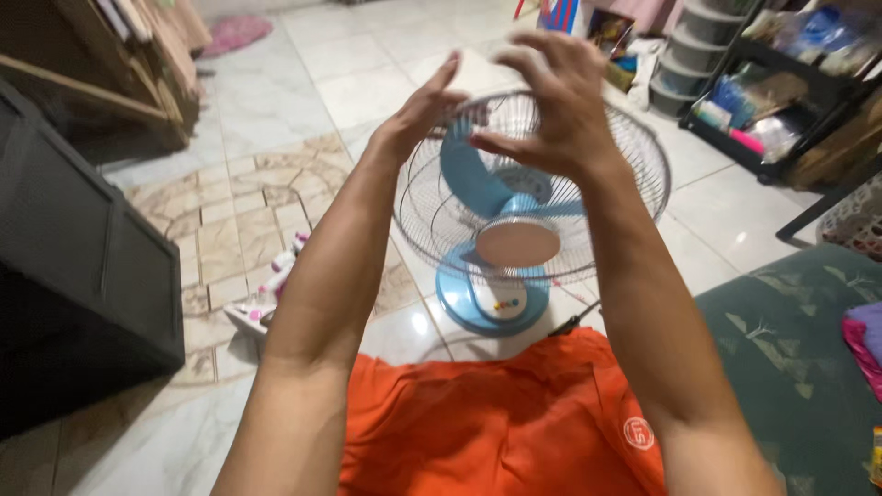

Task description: The person assembles a standing electric fan by attaching the front grille, inserting the fan blades, securing the rear cap, and attaching the rear grille. They then use a screwdriver to attach blades to a second fan unit.

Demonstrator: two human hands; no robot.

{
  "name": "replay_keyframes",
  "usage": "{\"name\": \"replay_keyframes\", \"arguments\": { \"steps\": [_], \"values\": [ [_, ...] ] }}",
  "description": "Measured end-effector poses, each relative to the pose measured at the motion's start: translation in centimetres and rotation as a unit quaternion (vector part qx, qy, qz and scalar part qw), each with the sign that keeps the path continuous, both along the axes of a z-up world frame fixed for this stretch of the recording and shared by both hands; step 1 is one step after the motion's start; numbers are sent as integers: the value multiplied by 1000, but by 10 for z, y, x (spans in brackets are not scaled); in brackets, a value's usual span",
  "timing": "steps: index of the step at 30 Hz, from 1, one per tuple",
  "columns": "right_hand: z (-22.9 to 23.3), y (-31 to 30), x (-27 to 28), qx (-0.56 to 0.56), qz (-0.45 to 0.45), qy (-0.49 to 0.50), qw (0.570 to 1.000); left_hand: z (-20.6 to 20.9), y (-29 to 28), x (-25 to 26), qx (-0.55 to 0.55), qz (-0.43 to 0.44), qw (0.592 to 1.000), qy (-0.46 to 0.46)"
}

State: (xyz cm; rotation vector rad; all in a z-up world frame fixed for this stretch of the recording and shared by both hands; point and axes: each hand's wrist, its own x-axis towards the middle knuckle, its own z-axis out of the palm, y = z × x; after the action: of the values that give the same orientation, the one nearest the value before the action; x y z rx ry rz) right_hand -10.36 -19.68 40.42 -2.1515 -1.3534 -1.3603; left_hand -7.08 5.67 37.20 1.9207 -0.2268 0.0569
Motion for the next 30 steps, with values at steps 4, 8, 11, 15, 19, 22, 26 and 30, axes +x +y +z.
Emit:
{"name": "replay_keyframes", "arguments": {
  "steps": [4, 8, 11, 15, 19, 22, 26, 30],
  "values": [
    [-19, -62, -2, 46, -38, 137, 989, 8, 8, -12, -17, 48, 996, 67],
    [-39, -80, 16, 81, -47, 181, 979, 10, 0, 7, 34, 36, 995, 85],
    [-49, -85, 30, 87, -53, 153, 983, 9, -2, 25, 119, 41, 990, 64],
    [-48, -81, 39, 97, -48, 143, 984, 3, 1, 31, 98, 41, 993, 44],
    [-44, -70, 41, 91, -55, 119, 987, -6, 5, 23, 99, 75, 990, 63],
    [-44, -63, 46, 79, -72, 123, 987, -8, 10, 18, 97, 81, 991, 37],
    [-43, -67, 59, 74, -85, 132, 985, -2, 4, 23, 104, 77, 992, -4],
    [-49, -66, 63, 73, -53, 92, 992, -5, 8, 23, 83, 164, 982, -51]
  ]
}}
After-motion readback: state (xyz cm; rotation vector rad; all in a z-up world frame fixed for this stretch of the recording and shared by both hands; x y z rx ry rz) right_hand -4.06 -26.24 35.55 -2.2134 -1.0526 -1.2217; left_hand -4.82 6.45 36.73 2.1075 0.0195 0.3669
